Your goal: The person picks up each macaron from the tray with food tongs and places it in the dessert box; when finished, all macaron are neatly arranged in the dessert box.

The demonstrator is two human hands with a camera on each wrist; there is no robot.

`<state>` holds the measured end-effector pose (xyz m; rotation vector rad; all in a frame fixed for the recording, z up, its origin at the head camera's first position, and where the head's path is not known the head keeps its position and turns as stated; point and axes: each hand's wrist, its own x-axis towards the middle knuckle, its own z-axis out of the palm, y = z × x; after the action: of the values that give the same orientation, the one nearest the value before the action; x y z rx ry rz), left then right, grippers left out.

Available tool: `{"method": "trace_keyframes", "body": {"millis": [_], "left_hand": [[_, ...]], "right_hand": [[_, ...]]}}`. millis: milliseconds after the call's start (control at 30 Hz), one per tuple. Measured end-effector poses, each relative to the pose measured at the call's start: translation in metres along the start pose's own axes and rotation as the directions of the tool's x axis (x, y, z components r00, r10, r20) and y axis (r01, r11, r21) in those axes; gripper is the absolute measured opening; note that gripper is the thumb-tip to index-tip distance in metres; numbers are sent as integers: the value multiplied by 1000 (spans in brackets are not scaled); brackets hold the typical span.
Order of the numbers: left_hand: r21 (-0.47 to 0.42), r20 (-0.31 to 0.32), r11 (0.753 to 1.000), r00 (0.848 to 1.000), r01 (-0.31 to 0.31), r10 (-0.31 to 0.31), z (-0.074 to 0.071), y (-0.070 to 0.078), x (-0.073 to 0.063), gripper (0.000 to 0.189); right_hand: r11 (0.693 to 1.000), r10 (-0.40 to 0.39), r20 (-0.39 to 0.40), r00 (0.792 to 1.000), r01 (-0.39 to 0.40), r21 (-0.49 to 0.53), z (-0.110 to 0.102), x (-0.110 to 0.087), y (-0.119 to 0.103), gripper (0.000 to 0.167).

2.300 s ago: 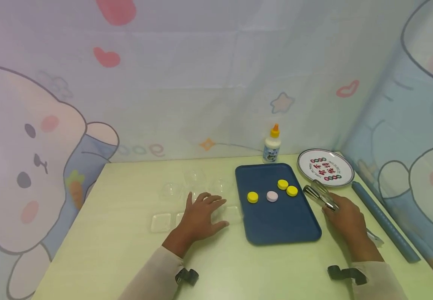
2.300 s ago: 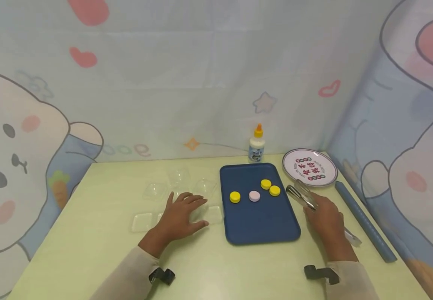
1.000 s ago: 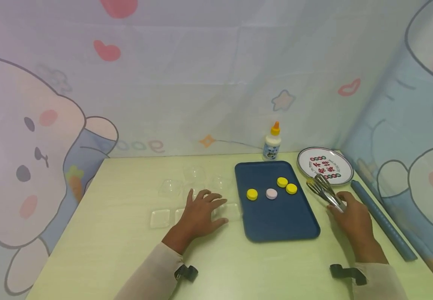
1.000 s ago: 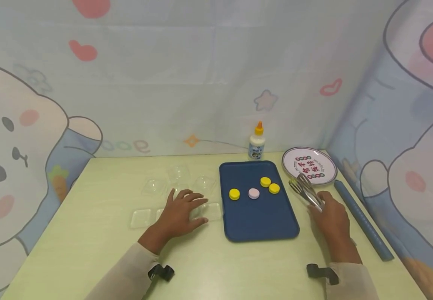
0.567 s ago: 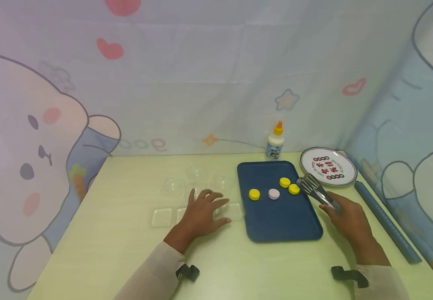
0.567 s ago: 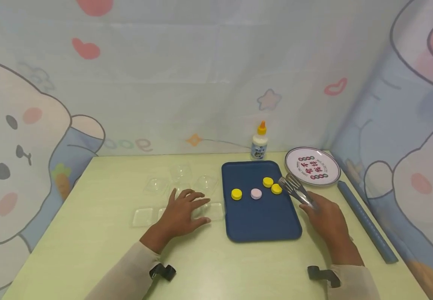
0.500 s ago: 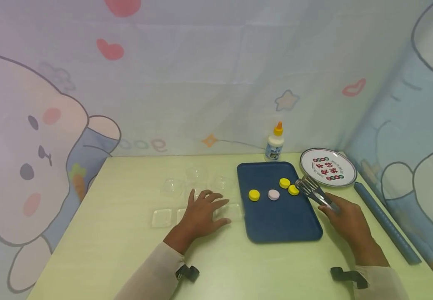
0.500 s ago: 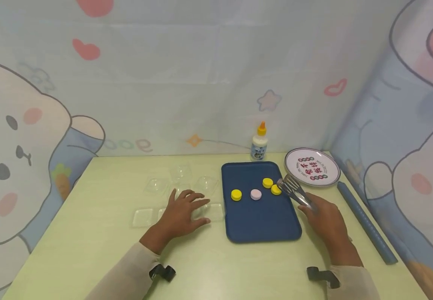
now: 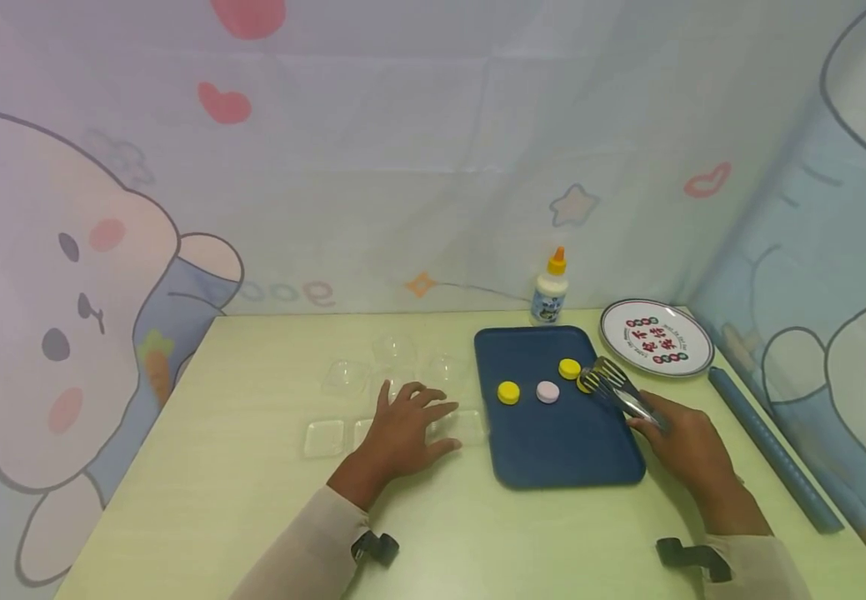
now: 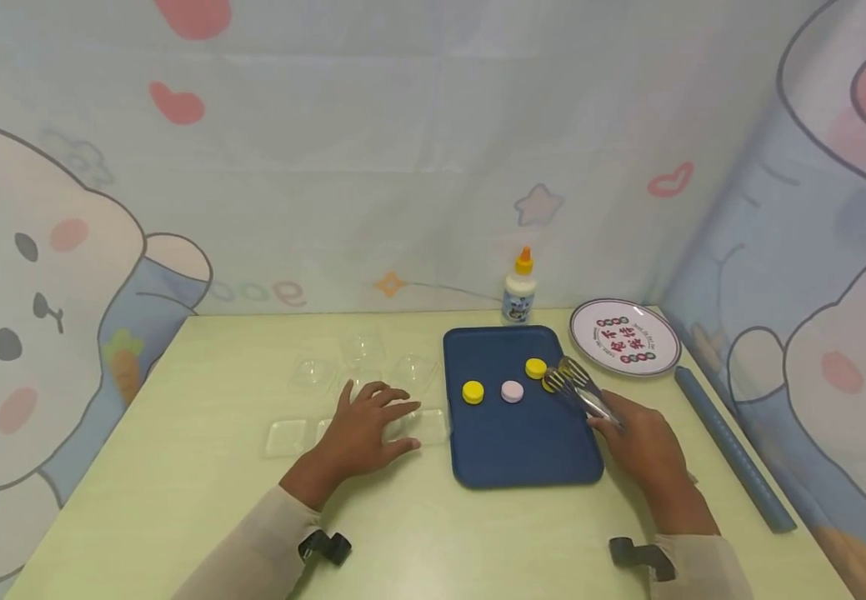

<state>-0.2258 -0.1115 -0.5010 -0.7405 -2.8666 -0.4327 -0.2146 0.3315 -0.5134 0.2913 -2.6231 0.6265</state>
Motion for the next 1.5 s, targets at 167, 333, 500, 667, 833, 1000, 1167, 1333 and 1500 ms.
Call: {"method": "trace_keyframes", "body": {"millis": [167, 333, 500, 667, 833, 1000, 1167, 1333, 1500], "left_hand": [[-8, 1, 1000, 1000, 0, 0, 1, -1, 0, 57], [-21, 0, 1000, 1000, -2, 2, 1, -1, 0, 56], [-16, 4, 1000, 1000, -2, 2, 0, -1, -1, 56], [-22, -1, 1000, 1000, -10, 9, -1, -1, -1, 56], [-17, -8, 1000, 1000, -10, 10, -1, -1, -1, 56], [-7, -4, 1000, 1000, -7, 7, 0, -1, -1, 56], [0, -7, 1000, 1000, -7, 7, 1, -3, -2, 56], [-1, 1, 1000, 1000, -6, 6, 2, -3, -4, 56], [2, -9, 1000, 1000, -11, 11, 2, -3, -2, 56]], "right_hand": [[1000, 0, 11, 1000, 0, -4, 2, 1, 0, 51], [1000, -25, -8, 1000, 25, -1, 3, 2, 0, 51], [1000, -26, -4, 1000, 26, -4, 3, 2, -2, 52], [1000, -16, 0, 1000, 16, -17, 2, 2, -3, 51], [999, -9, 1, 1000, 9, -33, 2, 2, -1, 51], [999, -5, -8, 1000, 5, -33, -1, 0, -2, 49], [1000, -14, -40, 999, 13, -26, -4, -1, -8, 49], [997, -76, -94, 993, 74, -24, -3, -2, -11, 52], [991, -137, -134, 981, 135, -25, -4, 1, -16, 55]]}}
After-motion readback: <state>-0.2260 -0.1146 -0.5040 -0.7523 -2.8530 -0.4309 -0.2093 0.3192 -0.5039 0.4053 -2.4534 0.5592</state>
